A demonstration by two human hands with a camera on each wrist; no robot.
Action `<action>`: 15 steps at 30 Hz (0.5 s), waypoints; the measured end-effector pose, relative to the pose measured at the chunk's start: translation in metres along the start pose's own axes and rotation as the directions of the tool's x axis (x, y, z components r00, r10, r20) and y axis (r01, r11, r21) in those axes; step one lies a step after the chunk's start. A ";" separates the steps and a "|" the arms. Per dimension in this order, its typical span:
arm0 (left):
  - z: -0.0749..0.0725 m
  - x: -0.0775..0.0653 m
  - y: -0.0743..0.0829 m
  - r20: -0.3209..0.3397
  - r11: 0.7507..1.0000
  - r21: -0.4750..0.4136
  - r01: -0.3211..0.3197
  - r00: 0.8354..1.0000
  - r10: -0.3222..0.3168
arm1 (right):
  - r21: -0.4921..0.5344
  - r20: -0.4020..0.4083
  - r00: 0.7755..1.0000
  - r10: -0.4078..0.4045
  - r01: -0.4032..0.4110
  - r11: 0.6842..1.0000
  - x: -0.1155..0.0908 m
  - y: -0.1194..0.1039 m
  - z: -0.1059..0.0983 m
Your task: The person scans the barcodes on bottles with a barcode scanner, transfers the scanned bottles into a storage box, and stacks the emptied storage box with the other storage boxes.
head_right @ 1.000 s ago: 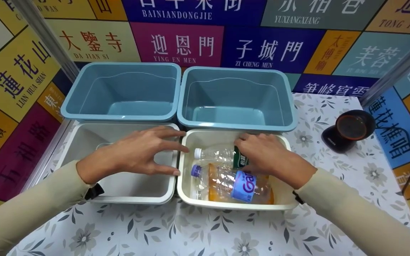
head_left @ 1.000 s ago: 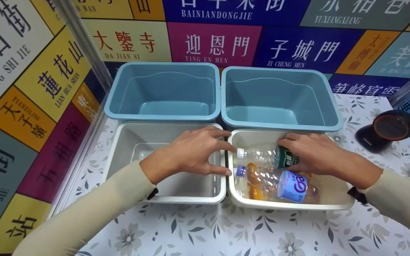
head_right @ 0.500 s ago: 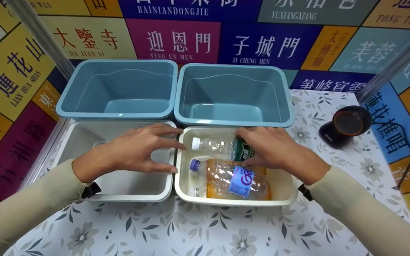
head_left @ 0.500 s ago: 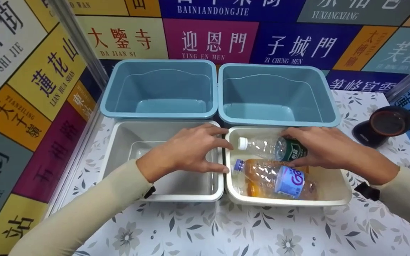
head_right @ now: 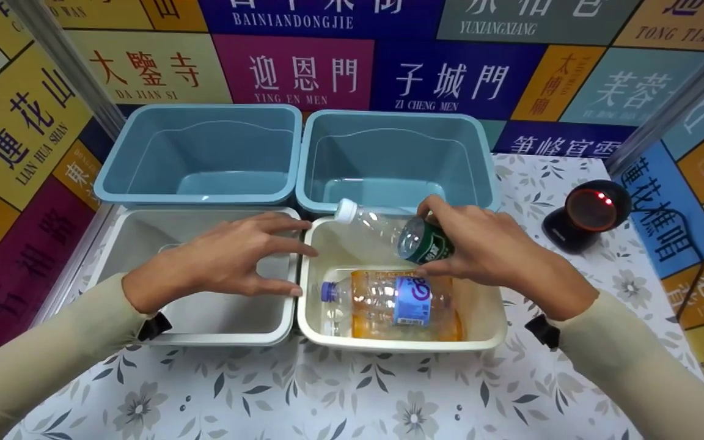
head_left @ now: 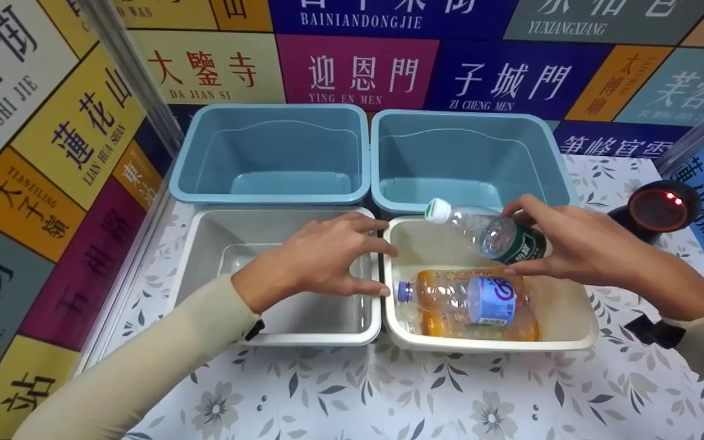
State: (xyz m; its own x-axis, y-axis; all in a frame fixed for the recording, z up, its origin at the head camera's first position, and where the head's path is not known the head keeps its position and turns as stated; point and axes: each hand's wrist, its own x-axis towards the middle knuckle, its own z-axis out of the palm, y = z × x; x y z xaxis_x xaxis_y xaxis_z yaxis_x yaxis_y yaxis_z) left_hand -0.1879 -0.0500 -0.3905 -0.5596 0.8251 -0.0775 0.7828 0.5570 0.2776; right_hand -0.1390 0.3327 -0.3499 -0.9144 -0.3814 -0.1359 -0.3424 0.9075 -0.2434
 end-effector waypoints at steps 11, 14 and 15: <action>0.000 -0.001 0.000 -0.012 1.000 0.001 0.003 1.000 -0.003 | 0.052 -0.142 0.985 0.102 -0.096 0.994 -0.020 0.012 -0.016; 0.000 0.000 0.000 -0.012 1.000 -0.004 0.002 1.000 -0.002 | 0.069 -0.172 0.977 0.129 -0.119 0.991 -0.025 0.019 -0.017; 0.001 0.000 0.000 -0.011 1.000 -0.007 0.001 1.000 -0.002 | 0.072 -0.179 0.974 0.136 -0.125 0.989 -0.026 0.021 -0.017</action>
State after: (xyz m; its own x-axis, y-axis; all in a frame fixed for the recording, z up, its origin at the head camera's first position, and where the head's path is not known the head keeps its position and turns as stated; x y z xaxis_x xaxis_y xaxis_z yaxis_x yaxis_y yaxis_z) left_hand -0.1879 -0.0500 -0.3910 -0.5639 0.8231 -0.0671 0.7801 0.5576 0.2837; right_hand -0.1258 0.3646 -0.3351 -0.9763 -0.2165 0.0060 -0.2087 0.9330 -0.2932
